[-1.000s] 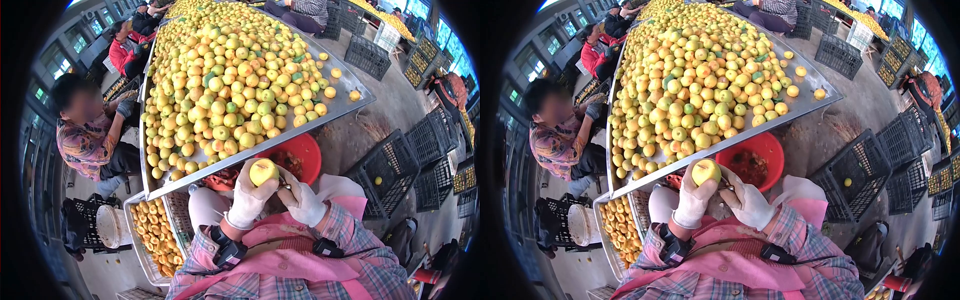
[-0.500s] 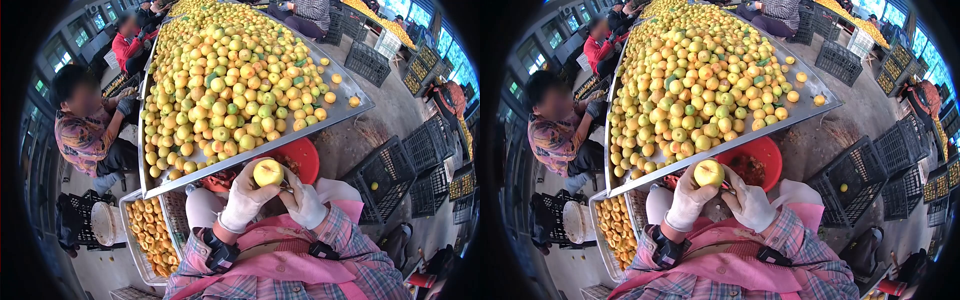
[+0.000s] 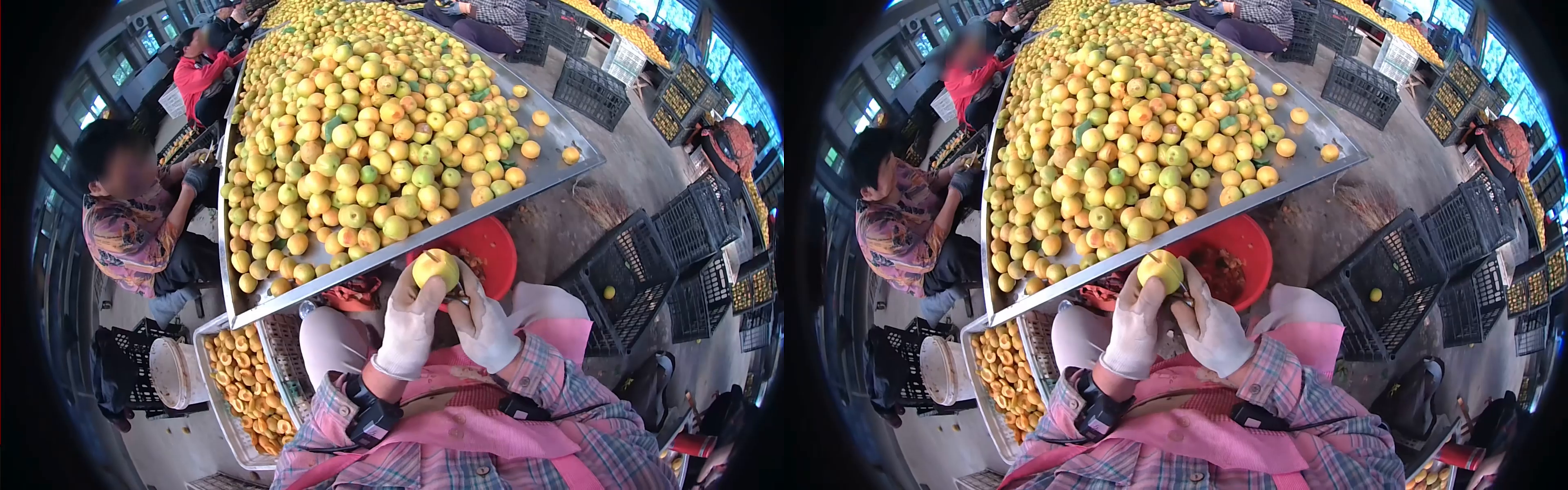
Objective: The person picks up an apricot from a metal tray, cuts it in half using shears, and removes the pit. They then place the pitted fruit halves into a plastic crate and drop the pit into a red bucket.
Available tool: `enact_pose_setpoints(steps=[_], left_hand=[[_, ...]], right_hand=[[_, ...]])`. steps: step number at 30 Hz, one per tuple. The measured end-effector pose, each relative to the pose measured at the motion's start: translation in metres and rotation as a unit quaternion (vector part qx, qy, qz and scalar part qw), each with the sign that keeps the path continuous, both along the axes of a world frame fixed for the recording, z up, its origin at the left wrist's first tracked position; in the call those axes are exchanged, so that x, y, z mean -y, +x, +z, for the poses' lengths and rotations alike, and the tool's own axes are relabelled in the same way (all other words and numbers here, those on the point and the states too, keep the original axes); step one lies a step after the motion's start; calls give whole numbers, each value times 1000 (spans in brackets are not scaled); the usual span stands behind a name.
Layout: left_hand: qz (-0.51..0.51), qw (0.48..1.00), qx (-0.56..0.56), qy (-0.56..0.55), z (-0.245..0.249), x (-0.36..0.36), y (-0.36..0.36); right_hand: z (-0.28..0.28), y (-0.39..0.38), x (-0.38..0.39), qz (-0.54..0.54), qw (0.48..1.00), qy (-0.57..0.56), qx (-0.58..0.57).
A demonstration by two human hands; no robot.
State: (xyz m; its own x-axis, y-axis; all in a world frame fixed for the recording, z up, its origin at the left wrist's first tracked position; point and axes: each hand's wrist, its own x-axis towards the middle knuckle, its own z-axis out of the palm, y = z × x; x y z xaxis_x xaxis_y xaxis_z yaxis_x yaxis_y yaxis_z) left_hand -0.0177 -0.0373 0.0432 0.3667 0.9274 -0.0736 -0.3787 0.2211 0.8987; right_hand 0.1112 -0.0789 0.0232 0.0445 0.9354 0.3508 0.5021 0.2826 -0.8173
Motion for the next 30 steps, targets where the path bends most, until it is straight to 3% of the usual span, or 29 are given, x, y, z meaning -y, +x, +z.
enact_pose_setpoints(steps=[4,7,10,15,19,23,25,30], left_hand=[[-5,999,3,-42,-6,0,7],[-63,988,78,-118,-14,-10,1],[-93,995,13,-41,-2,-17,-10],[-41,999,17,-1,-6,-14,-6],[8,988,83,-129,-16,-5,8],[-95,973,118,-175,-3,-8,-4],[-95,976,109,-162,-19,-13,-5],[-78,985,57,-145,-25,-19,-10]], right_hand=[[-4,-2,-3,-28,999,-37,23],[-4,6,-7,-10,998,-45,31],[0,11,-8,12,998,-36,41],[4,-1,-7,-9,995,-48,87],[-19,-8,-9,-42,998,-20,46],[-2,13,-10,13,987,-115,113],[9,15,-12,38,977,-138,160],[11,17,-12,51,976,-170,128]])
